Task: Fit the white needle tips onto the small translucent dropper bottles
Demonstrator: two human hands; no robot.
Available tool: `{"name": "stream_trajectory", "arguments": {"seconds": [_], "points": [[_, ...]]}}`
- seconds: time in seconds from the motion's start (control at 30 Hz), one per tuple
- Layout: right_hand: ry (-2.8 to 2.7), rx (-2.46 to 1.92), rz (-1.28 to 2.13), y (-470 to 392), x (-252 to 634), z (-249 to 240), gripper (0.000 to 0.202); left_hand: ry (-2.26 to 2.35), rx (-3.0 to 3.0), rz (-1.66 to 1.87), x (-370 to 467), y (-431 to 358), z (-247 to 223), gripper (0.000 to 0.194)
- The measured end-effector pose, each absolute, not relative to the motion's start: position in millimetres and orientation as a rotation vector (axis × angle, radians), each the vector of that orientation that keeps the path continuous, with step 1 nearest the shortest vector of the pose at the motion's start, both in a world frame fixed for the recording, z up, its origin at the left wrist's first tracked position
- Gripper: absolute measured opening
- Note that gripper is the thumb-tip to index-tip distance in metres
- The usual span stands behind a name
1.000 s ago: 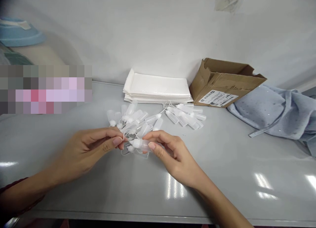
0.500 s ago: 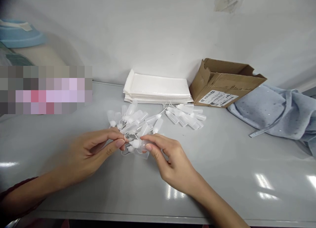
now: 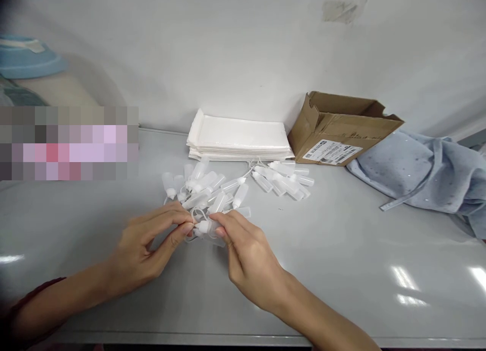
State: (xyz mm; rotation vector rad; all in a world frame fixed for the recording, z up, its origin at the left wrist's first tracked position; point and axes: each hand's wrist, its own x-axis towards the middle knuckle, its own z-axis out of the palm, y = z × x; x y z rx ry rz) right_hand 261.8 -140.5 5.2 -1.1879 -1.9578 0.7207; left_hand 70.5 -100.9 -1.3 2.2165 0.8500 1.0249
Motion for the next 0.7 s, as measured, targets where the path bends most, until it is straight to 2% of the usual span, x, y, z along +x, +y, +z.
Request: {"name": "stream_trajectory", "arguments": {"seconds": [0.17,0.33,0.43,0.57,0.7], "points": [[-2.003,-1.255,0.694,-131.7,270.0,7.1,0.021,0.928,2.361,0.996,68.3,-94.5,-1.9,0.013],[-1.907,-1.374,0.198,-113.6,289.0,0.7,0.018,1.137,2.477,1.222,62.8,-80.9,-0.9,0.013],[-2.035,-1.314,0.041,-92.6,297.8,-2.0,0.021,1.164,2.649,1.2,61.0,-77.9,-1.9,0.014],[-2.479,-1.309,0.128,-59.0,295.8,5.8,0.026,1.101,2.769,1.112,60.2,-78.1,-2.5,0.02],[-2.657,-1.265,0.207,-35.7,283.0,11.5,0.022,1.138,2.733,1.134,58.0,-74.2,-3.6,0.029]]}}
